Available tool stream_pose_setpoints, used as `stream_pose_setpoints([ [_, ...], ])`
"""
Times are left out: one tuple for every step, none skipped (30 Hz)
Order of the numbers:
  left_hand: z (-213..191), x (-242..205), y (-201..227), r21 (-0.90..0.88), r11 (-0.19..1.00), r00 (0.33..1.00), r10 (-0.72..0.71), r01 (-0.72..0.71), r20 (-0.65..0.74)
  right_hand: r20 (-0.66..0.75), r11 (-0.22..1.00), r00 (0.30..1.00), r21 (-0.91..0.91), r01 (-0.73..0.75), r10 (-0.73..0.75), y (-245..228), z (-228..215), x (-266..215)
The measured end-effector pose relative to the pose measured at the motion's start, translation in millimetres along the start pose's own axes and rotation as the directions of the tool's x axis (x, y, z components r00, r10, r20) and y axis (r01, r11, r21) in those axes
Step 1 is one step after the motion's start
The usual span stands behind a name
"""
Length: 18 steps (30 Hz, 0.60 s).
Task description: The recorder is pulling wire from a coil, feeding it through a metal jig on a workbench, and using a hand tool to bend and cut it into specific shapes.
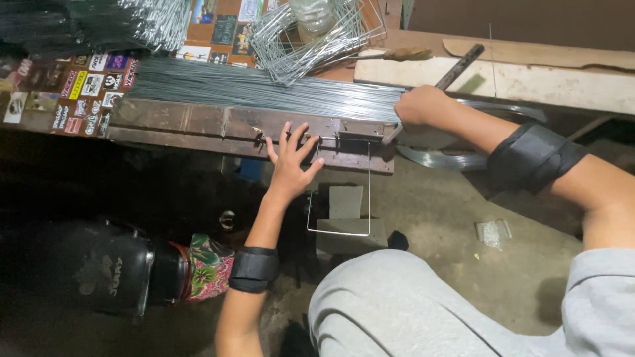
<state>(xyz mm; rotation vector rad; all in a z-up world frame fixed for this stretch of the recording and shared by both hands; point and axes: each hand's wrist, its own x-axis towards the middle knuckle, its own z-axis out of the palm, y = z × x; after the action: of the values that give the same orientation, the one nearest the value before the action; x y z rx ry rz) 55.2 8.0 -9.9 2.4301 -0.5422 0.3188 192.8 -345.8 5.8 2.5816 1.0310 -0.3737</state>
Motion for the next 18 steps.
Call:
stream_pose_setpoints([
  [-0.1,-0.1,-1.5,-0.001,1.000,1.000,0.009,-0.009,0.004,-0.001,1.000,1.000,0.003,-0.009,0.009,-5.8,-6.9,-6.7],
  [0.1,-0.3,-3.2,0.004,1.000,1.000,0.014,-0.014,0.001,0.039,0.996,0.996,0.047,-0.078,0.076,-11.6,-13.3,-13.3],
  [2.3,-2.0,-2.9,0.004,1.000,1.000,0.016,-0.016,0.001,0.087,0.985,0.986,0.088,-0.148,0.140,-17.7,-18.0,-22.4],
  [1.3,-2.7,-3.3,-0.001,1.000,1.000,0.022,-0.022,0.008,0.093,0.983,0.985,0.093,-0.157,0.148,-20.0,-13.8,-27.2],
  [1.1,-2.0,-3.8,-0.012,1.000,1.000,0.017,-0.017,0.012,0.057,0.976,0.981,0.106,-0.189,0.184,-21.1,-10.1,-32.2],
  [0.6,-1.6,-4.4,-0.023,1.000,1.000,0.012,-0.012,0.017,0.021,0.968,0.975,0.120,-0.221,0.220,-22.6,-6.6,-37.2],
  [1.6,-1.0,-5.9,-0.027,0.999,1.000,0.019,-0.018,0.018,0.023,0.966,0.974,0.119,-0.228,0.227,-23.8,-1.1,-39.0],
  [2.3,-0.6,-7.4,-0.011,1.000,0.999,0.021,-0.021,0.027,0.024,0.954,0.968,0.162,-0.251,0.250,-25.3,4.3,-40.8],
  [3.4,-1.2,-8.2,0.003,1.000,0.999,0.021,-0.021,0.036,0.028,0.940,0.962,0.204,-0.272,0.272,-27.0,9.9,-43.3],
  [5.5,-0.9,-9.6,-0.001,1.000,0.999,0.025,-0.025,0.037,0.031,0.939,0.960,0.203,-0.278,0.278,-34.1,6.2,-49.1],
  [7.0,-0.9,-11.8,0.002,1.000,0.999,0.021,-0.021,0.034,0.028,0.920,0.950,0.244,-0.307,0.310,-42.3,2.8,-54.4],
  [8.6,-0.8,-14.0,0.005,1.000,0.999,0.016,-0.016,0.030,0.026,0.898,0.939,0.285,-0.335,0.342,-50.5,-0.6,-59.5],
  [10.6,0.3,-15.1,0.001,1.000,0.999,0.021,-0.021,0.032,0.028,0.896,0.937,0.284,-0.341,0.348,-55.0,-0.6,-62.6],
  [12.6,1.5,-16.2,-0.001,1.000,0.999,0.023,-0.023,0.029,0.041,0.868,0.913,0.293,-0.400,0.406,-59.4,-0.6,-65.6],
  [12.6,-0.5,-18.7,0.000,1.000,0.999,0.022,-0.022,0.032,0.056,0.836,0.886,0.307,-0.454,0.460,-67.9,0.6,-67.5],
  [10.3,-2.9,-19.0,0.000,1.000,0.999,0.025,-0.025,0.039,0.060,0.833,0.884,0.312,-0.457,0.463,-74.5,1.9,-70.3],
  [9.3,-1.1,-18.4,-0.008,1.000,0.998,0.019,-0.018,0.052,0.042,0.817,0.873,0.335,-0.470,0.485,-77.1,1.6,-73.8],
  [8.3,0.9,-17.7,-0.015,1.000,0.998,0.012,-0.011,0.065,0.024,0.800,0.861,0.358,-0.482,0.508,-79.6,1.4,-77.3],
])
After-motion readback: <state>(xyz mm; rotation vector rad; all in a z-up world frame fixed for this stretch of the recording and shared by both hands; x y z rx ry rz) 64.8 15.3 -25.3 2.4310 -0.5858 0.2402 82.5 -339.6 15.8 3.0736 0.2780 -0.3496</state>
